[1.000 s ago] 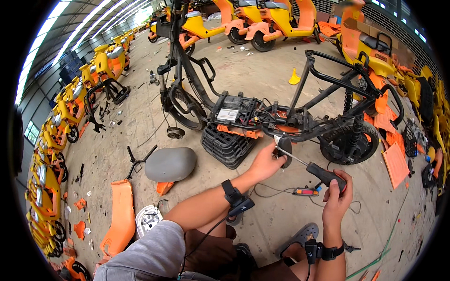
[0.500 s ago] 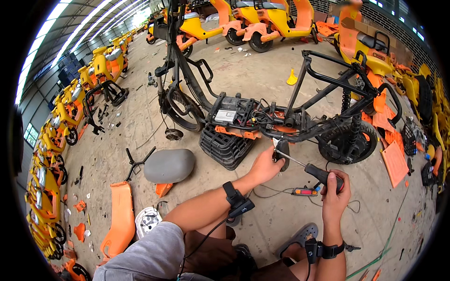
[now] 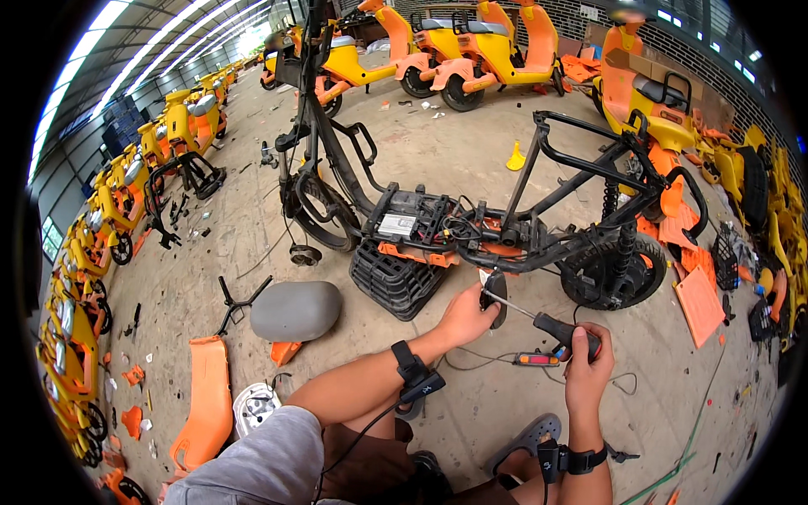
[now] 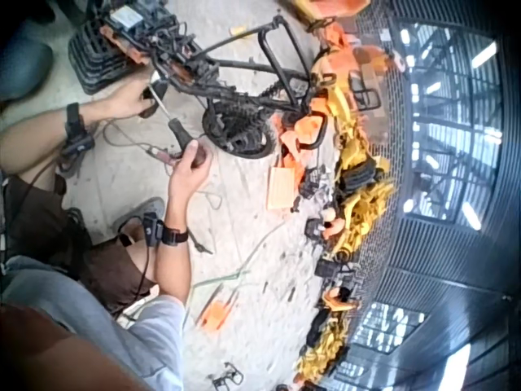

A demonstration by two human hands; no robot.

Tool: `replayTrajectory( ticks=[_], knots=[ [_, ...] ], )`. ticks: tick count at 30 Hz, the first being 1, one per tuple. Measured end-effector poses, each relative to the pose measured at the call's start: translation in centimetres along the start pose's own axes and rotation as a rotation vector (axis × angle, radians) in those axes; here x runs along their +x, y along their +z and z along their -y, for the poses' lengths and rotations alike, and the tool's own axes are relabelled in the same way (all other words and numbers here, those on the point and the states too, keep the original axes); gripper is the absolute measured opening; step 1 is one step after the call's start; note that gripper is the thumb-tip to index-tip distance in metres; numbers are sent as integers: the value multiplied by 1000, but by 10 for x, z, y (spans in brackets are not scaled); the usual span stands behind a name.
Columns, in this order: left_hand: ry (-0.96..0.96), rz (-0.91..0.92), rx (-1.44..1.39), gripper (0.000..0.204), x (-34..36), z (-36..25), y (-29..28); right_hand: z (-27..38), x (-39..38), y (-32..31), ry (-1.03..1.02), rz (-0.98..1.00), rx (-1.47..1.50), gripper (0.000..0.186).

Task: The person uses a screwdriver to pry open a black plastic scooter part, then repeatedly inserts and removes a metal bracket from the scooter frame while holding the part.

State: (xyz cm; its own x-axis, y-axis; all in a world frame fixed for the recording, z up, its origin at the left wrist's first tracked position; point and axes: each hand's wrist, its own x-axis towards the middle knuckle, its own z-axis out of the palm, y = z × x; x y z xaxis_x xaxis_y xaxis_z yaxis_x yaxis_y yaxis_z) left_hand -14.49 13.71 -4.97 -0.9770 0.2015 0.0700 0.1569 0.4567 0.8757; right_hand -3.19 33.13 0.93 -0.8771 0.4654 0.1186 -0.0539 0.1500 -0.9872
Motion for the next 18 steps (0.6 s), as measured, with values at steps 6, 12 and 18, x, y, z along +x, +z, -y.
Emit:
replayTrajectory(
  ticks=[6, 12, 18],
  knots=[
    [-14, -3, 0, 29, 3, 2, 0, -3, 2, 3, -21, -6, 23, 24],
    [-43, 67, 49, 30, 2, 1, -1, -1, 2, 1, -6, -2, 1, 24],
    [-25, 55, 3, 29, 1, 4, -1, -1, 0, 3, 1, -3, 5, 24]
  ],
)
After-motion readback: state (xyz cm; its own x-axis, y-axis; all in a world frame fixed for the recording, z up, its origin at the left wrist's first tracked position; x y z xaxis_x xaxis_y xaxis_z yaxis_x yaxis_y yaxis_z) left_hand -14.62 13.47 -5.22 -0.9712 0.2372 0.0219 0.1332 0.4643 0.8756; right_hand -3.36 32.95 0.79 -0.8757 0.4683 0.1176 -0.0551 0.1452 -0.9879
